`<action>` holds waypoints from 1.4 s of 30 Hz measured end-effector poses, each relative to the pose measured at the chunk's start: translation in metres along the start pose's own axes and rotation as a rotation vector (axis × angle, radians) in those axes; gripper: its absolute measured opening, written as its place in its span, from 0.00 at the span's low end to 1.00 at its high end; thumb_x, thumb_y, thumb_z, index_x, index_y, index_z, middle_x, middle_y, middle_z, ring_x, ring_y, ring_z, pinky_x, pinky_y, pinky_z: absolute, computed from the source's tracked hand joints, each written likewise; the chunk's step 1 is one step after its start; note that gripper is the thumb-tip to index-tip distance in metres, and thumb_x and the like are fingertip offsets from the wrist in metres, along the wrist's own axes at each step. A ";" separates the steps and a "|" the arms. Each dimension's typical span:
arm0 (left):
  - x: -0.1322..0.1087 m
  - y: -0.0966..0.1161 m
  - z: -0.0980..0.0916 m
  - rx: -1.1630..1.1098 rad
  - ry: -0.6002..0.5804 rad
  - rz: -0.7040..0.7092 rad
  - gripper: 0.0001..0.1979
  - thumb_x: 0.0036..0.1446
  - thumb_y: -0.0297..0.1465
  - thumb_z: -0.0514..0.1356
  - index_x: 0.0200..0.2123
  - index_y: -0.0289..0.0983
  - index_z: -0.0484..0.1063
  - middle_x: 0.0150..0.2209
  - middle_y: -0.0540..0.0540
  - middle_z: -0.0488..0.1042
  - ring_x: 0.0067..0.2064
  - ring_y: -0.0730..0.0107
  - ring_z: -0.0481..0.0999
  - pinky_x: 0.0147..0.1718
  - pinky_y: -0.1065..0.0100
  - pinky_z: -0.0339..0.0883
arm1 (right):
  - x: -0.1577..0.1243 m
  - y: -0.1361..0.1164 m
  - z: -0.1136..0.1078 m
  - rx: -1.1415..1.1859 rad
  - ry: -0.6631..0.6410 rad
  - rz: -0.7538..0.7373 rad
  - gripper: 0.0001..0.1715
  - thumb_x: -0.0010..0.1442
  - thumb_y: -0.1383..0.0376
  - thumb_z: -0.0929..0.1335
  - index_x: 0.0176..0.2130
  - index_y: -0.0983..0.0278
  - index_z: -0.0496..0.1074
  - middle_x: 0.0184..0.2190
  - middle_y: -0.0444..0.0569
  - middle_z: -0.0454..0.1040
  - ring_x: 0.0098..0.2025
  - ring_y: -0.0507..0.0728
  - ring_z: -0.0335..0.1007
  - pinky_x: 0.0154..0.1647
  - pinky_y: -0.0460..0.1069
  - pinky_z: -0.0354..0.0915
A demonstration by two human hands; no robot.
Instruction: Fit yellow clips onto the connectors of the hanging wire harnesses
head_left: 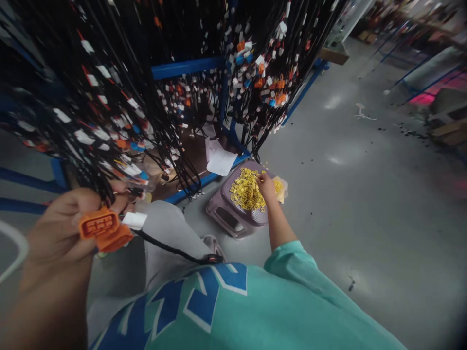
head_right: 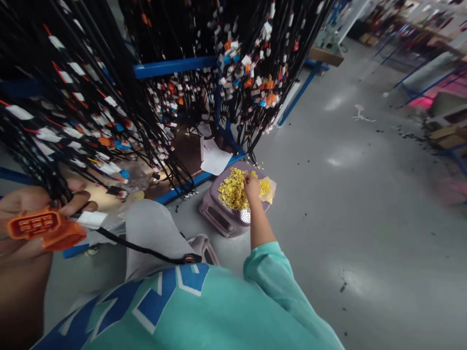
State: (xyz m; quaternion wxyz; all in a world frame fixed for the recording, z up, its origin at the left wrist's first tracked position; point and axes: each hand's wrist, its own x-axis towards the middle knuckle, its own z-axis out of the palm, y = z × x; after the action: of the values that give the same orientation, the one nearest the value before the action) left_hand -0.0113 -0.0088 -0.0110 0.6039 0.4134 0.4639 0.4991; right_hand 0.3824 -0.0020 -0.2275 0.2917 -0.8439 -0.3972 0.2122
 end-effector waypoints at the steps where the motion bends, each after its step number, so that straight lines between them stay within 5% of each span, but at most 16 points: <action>1: -0.001 0.000 0.001 0.009 -0.066 0.020 0.22 0.19 0.32 0.73 0.09 0.34 0.60 0.27 0.47 0.71 0.26 0.72 0.65 0.17 0.71 0.63 | -0.010 -0.008 -0.003 0.070 -0.005 -0.024 0.10 0.61 0.67 0.62 0.41 0.68 0.68 0.41 0.54 0.75 0.44 0.56 0.72 0.46 0.51 0.67; 4: -0.005 0.001 0.006 -0.045 -0.146 0.074 0.24 0.19 0.37 0.74 0.08 0.35 0.59 0.27 0.47 0.71 0.25 0.74 0.64 0.20 0.68 0.66 | -0.047 -0.039 -0.009 0.297 -0.068 -0.124 0.09 0.61 0.63 0.62 0.41 0.65 0.65 0.37 0.49 0.76 0.39 0.52 0.74 0.42 0.48 0.69; 9: -0.006 -0.003 0.008 -0.144 -0.250 0.128 0.22 0.24 0.36 0.73 0.10 0.35 0.61 0.30 0.47 0.71 0.23 0.76 0.64 0.19 0.68 0.65 | -0.112 -0.103 -0.027 1.025 -0.314 -0.422 0.13 0.47 0.62 0.73 0.31 0.63 0.68 0.39 0.47 0.76 0.38 0.52 0.75 0.44 0.51 0.70; 19: -0.004 -0.014 -0.002 -0.214 -0.329 0.093 0.16 0.29 0.32 0.74 0.18 0.36 0.70 0.32 0.49 0.74 0.23 0.75 0.70 0.18 0.72 0.64 | -0.182 -0.183 -0.046 1.028 -0.278 -0.782 0.05 0.51 0.65 0.72 0.33 0.59 0.74 0.36 0.44 0.78 0.40 0.52 0.74 0.43 0.51 0.71; 24: -0.006 -0.012 0.005 -0.219 -0.322 0.119 0.18 0.29 0.35 0.75 0.18 0.35 0.69 0.25 0.49 0.73 0.23 0.75 0.70 0.19 0.74 0.64 | -0.200 -0.202 -0.043 1.029 -0.246 -0.902 0.06 0.52 0.66 0.72 0.34 0.57 0.75 0.36 0.43 0.78 0.42 0.53 0.74 0.46 0.52 0.71; 32: -0.014 -0.010 0.000 -0.241 -0.366 0.124 0.16 0.33 0.33 0.74 0.21 0.35 0.71 0.30 0.50 0.73 0.26 0.76 0.72 0.25 0.75 0.67 | -0.219 -0.224 -0.045 0.862 -0.164 -1.051 0.07 0.55 0.67 0.70 0.35 0.56 0.76 0.37 0.43 0.78 0.43 0.54 0.73 0.48 0.54 0.70; 37: -0.018 -0.008 -0.010 -0.138 -0.476 0.195 0.25 0.33 0.40 0.73 0.37 0.37 0.76 0.35 0.46 0.75 0.33 0.68 0.75 0.32 0.70 0.69 | -0.224 -0.230 -0.042 0.846 -0.152 -1.027 0.07 0.55 0.67 0.69 0.35 0.56 0.76 0.38 0.44 0.78 0.43 0.54 0.73 0.48 0.55 0.69; 42: -0.020 -0.007 -0.011 -0.030 -0.414 0.184 0.18 0.29 0.32 0.74 0.28 0.37 0.77 0.31 0.50 0.74 0.29 0.74 0.72 0.28 0.73 0.67 | -0.227 -0.235 -0.041 0.851 -0.164 -1.048 0.08 0.55 0.69 0.69 0.35 0.56 0.76 0.39 0.43 0.77 0.44 0.54 0.73 0.49 0.54 0.69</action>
State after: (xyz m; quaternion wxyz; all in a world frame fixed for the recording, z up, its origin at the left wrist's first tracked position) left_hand -0.0215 -0.0291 -0.0176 0.6442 0.5388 0.2830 0.4633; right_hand 0.1436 -0.0748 -0.0135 0.6316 -0.3328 -0.6563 0.2442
